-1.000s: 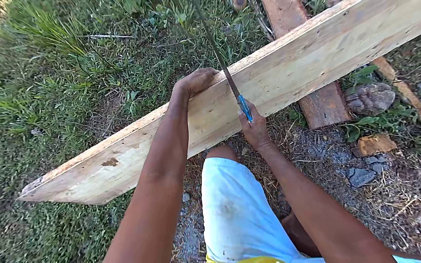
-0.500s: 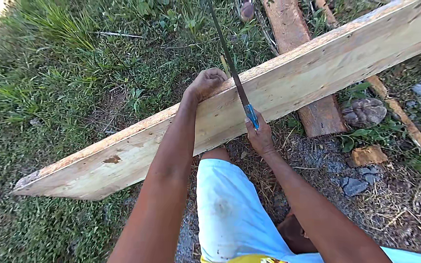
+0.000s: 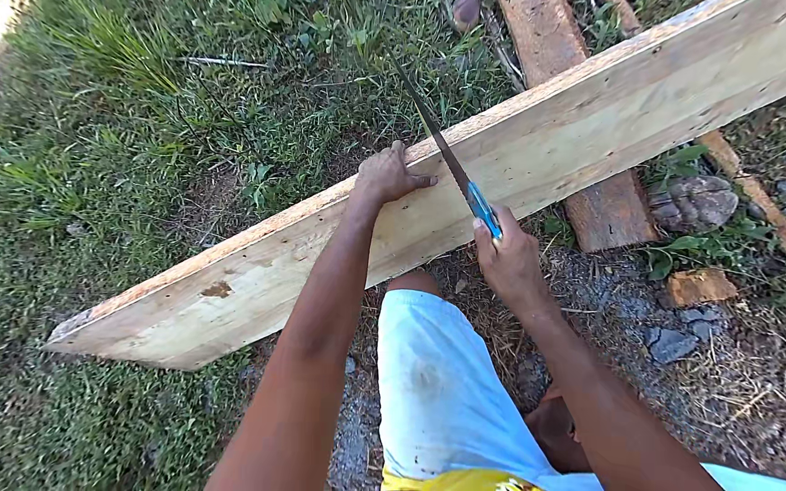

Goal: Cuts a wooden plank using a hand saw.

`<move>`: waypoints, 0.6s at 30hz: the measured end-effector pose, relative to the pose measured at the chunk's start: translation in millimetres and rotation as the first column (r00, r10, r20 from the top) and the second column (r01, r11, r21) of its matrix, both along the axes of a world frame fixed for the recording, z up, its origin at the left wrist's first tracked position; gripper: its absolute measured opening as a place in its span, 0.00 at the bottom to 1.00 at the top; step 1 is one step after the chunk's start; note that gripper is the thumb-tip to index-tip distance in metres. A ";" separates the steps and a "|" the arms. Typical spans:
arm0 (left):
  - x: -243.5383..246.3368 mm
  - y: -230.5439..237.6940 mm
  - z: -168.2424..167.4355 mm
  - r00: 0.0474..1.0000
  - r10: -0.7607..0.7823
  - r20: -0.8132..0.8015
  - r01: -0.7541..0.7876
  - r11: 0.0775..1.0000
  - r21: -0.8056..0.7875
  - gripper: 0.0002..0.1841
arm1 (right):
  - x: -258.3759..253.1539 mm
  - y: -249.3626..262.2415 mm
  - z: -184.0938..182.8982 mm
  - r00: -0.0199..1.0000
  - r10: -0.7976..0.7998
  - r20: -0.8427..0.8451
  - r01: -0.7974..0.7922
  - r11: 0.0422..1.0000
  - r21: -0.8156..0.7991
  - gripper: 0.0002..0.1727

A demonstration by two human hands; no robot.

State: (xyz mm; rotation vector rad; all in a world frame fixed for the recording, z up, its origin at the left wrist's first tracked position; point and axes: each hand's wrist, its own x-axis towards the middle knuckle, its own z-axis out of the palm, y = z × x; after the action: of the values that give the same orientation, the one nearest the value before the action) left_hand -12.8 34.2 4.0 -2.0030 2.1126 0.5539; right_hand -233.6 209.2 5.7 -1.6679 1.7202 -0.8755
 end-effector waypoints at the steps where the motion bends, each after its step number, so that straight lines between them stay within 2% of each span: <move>1: 2.0 -2.9 -1.0 1.000 0.005 0.001 -0.005 1.000 0.007 0.53 | -7.5 20.1 -3.7 1.000 -0.005 -0.027 0.005 1.000 0.008 0.25; 5: 4.5 -12.2 -5.1 1.000 0.012 0.009 -0.012 1.000 0.015 0.54 | -51.4 119.3 1.8 0.995 -0.046 -0.088 0.049 0.998 0.033 0.26; 7: 3.0 -12.2 -5.4 1.000 0.013 0.007 -0.013 1.000 0.012 0.53 | -71.1 163.4 5.2 0.996 -0.070 -0.050 0.073 0.996 0.049 0.28; 10: 3.7 -12.6 -3.9 0.999 0.024 0.023 -0.024 1.000 0.006 0.52 | -77.1 182.1 5.4 0.996 -0.085 -0.024 0.086 0.995 0.049 0.28; 11: 3.6 -13.3 -3.9 0.999 0.025 0.034 -0.025 1.000 0.010 0.53 | -70.0 168.7 2.6 0.995 -0.080 -0.053 0.082 0.996 0.038 0.28; 13: 3.1 -13.3 -3.7 0.999 0.024 0.049 -0.026 0.999 0.022 0.53 | -42.0 107.3 -6.4 0.995 -0.042 -0.090 0.043 0.999 0.005 0.27; 16: -1.0 -5.6 -2.8 0.999 0.018 0.047 -0.018 1.000 0.006 0.53 | 10.6 -8.9 -37.9 0.999 -0.036 0.027 0.037 0.999 -0.038 0.24; 18: 3.1 -7.2 -1.2 0.999 0.011 0.044 -0.010 1.000 -0.006 0.53 | 30.1 -41.7 -46.8 0.994 -0.048 0.096 0.057 0.995 -0.087 0.24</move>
State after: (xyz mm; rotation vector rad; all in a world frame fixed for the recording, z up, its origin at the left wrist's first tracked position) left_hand -9.7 27.0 2.8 -2.0117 2.0817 0.5008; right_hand -203.5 167.4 -41.1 -1.6182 1.6898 -1.0534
